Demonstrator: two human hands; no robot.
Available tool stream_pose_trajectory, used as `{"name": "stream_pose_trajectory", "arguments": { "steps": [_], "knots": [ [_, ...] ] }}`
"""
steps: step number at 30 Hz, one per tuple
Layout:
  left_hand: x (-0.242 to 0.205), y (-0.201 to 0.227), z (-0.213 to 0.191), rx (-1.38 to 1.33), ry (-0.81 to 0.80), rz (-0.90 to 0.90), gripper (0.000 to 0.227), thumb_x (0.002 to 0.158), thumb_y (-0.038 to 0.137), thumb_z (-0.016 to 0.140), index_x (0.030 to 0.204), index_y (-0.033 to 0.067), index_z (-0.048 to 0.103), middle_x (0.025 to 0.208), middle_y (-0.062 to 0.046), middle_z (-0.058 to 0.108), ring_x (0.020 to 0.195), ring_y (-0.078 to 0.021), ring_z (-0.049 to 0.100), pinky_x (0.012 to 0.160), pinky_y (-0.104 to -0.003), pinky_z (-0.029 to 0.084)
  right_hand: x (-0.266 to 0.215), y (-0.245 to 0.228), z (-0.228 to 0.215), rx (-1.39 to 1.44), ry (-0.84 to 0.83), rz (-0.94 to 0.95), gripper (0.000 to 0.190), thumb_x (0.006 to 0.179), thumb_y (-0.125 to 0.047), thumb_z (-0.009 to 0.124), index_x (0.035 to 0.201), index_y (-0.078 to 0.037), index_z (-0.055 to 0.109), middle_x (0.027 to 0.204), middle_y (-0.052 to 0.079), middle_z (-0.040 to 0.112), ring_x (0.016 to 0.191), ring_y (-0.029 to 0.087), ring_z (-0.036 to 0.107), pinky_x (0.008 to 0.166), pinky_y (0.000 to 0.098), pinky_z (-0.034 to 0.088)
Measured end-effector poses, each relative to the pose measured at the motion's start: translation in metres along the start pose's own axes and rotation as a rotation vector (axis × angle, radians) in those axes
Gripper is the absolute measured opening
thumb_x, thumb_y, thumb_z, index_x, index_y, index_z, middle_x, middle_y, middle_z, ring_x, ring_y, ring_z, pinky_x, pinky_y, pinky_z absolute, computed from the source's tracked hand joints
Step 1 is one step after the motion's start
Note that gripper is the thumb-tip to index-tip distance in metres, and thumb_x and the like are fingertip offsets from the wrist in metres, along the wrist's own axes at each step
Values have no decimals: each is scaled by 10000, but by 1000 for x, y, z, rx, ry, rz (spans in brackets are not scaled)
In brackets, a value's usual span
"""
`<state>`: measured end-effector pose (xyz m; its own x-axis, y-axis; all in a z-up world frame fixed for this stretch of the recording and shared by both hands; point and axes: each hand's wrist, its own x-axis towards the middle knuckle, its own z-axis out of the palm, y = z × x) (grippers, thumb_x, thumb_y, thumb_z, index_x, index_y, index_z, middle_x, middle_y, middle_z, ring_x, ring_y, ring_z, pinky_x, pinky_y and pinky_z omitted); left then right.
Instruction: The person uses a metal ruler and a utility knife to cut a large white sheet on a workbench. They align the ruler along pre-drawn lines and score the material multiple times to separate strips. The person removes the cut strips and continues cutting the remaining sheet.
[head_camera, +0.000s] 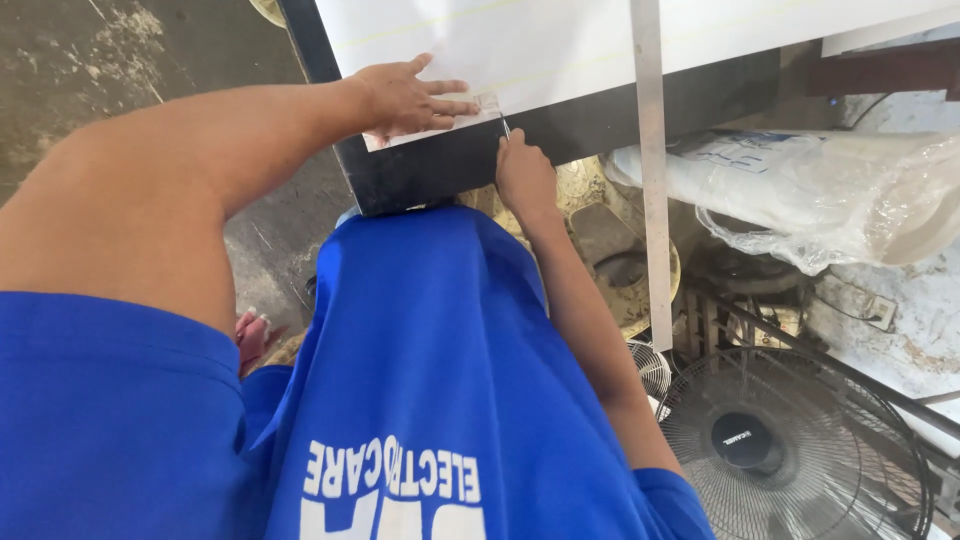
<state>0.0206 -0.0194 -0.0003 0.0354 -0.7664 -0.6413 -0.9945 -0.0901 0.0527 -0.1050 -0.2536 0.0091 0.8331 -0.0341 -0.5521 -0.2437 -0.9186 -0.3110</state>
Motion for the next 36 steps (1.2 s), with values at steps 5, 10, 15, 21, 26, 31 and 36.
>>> {"name": "stream_pose_trajectory", "arguments": {
  "steps": [5,10,15,21,26,31,36],
  "knots": [
    [4,-2,0,32,4,-7,1397,665,569,1064,1709,242,196,1869,58,-130,1717,-287,-75,1296,-682,216,7,-10,-18,32,-132,84,371,1187,-329,327,1128,-39,551,1067,262,715,938,485,690,763,606,533],
    [-2,3,-2,63,13,-30,1408,653,592,1060,1712,258,195,1869,61,-103,1718,-288,-50,1306,-645,221,1,3,-3,0,-93,27,362,1185,-322,350,1112,-32,554,1036,287,719,916,522,694,759,624,537],
    [13,-2,15,94,-2,-19,1419,690,647,1017,1730,254,135,1862,67,-160,1713,-286,-78,1314,-633,215,-16,10,-12,7,-91,-1,373,1197,-305,333,1120,-23,563,1006,254,717,867,460,689,698,572,532],
    [-21,45,-4,-409,271,-319,1034,656,98,1038,1549,100,517,1815,-58,304,1660,-298,302,1305,-643,336,-88,24,-41,323,-210,-19,507,1151,-349,430,1133,84,693,1002,425,725,1091,610,704,880,707,538],
    [-7,113,0,-939,1068,-1006,577,944,250,886,1344,-81,635,1494,-290,525,1425,-481,521,1190,-543,485,-82,38,-2,605,-111,32,354,1152,-349,527,995,-59,654,697,151,751,637,293,768,604,422,624],
    [-28,114,42,-866,832,-1011,710,903,97,847,1534,104,524,1366,-130,529,1236,-318,627,1056,-412,577,-70,-35,-18,848,-89,25,296,1157,-300,530,1157,-25,637,763,189,748,608,284,758,528,391,647],
    [-123,119,50,-1224,975,-956,813,895,-32,778,1625,117,452,1359,-206,565,1280,-411,632,1069,-501,559,-57,-90,-60,1317,105,-62,234,1099,-270,638,1056,-43,672,774,120,716,628,192,734,549,277,578]
  ]
}}
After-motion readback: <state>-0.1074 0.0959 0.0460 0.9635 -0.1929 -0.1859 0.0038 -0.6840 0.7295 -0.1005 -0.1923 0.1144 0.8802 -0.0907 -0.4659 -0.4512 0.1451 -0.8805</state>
